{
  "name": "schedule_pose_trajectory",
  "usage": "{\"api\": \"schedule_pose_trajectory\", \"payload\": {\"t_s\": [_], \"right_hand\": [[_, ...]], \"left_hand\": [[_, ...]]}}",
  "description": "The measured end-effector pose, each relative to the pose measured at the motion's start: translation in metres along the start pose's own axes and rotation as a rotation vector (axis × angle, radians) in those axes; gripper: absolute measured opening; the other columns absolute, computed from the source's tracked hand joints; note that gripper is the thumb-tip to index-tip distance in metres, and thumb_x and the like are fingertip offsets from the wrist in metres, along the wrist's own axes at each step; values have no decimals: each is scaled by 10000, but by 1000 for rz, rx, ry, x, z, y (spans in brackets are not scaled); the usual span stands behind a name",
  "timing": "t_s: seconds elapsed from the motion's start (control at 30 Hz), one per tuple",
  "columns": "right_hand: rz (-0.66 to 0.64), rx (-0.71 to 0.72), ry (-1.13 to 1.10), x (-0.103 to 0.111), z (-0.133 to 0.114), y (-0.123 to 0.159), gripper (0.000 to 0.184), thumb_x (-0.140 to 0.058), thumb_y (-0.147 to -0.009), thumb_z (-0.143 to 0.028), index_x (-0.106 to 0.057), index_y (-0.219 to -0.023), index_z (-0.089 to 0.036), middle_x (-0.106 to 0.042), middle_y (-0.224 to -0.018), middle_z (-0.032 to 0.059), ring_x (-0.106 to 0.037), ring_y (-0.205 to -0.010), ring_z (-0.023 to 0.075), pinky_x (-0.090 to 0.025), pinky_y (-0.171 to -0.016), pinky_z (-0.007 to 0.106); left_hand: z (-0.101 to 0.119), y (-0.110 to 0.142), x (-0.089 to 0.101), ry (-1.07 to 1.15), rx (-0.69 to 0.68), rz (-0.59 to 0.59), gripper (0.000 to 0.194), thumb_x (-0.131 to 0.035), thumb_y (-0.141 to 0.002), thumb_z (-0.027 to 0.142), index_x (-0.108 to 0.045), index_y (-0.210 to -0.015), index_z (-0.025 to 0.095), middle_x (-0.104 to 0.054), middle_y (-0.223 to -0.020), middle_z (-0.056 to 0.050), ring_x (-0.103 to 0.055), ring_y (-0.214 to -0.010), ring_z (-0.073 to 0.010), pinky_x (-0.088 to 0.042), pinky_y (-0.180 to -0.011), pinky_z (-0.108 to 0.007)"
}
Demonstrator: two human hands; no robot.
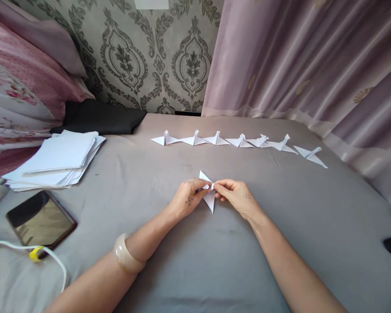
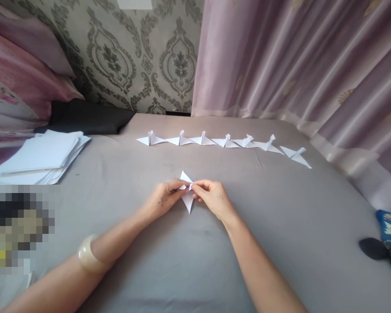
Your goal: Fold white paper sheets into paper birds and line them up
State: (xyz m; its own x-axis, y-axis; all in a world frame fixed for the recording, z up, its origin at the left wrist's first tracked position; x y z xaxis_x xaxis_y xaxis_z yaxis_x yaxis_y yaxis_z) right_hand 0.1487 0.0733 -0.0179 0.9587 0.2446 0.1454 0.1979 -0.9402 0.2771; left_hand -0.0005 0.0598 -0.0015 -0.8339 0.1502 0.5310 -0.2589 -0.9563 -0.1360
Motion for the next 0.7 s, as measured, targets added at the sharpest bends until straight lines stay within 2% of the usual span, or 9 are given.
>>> {"api": "schedule_pose_trajectory", "payload": {"t_s": [0.1,0.2,0.3,0.47,0.7], "right_hand": [[-16,-41,-58,1,1,0,304,-693,-714,-452,-722,-844,-178,-626,-714,7,-502,-602,86,-388,-525,212],[-64,-90,-104,0,4,-1,352,-704,-690,-478,-728,-850,-166,-522,-616,-20,-370,-519,65,-258,-434,203],[-102,-133,-135,-2,7,-3,389,-725,-655,-487,-725,-831,-139,-432,-576,-41,-304,-500,59,-183,-419,213],[-78,-164,-101,0,11,-6,382,-725,-650,-493,-719,-828,-155,-385,-541,-63,-285,-499,62,-167,-442,215],[-26,-186,-24,4,11,-5,298,-709,-653,-464,-683,-735,-179,-421,-522,-67,-304,-491,63,-196,-461,212]], "left_hand": [[0,-1,-1,3,2,-5,193,-553,-882,247,-713,-978,199,-734,-916,-41,-651,-826,-180,-460,-731,-250],[-1,-2,-1,-2,-5,-2,196,-546,-882,259,-711,-969,200,-735,-907,-41,-645,-813,-178,-460,-731,-251],[0,-2,-2,13,-25,-13,209,-527,-892,256,-708,-981,201,-735,-928,-50,-650,-844,-186,-465,-762,-257],[3,-2,-1,15,-36,-4,199,-536,-889,212,-709,-985,203,-737,-956,-50,-662,-882,-195,-470,-795,-266],[2,-2,-2,11,-54,-5,185,-563,-883,211,-718,-984,222,-738,-950,-43,-668,-881,-192,-475,-786,-266]]}}
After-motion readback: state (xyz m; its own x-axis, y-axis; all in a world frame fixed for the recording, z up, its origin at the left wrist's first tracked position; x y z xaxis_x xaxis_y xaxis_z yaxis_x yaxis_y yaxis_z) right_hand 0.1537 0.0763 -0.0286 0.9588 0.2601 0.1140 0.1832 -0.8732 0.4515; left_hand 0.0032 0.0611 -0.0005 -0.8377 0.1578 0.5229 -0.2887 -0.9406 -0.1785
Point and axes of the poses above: each hand's wrist, its own y-axis away from the middle knuckle, its own x-axis out of the back of the hand, z = x × y, the point moved 6 cm from there along -y, towards the middle knuckle
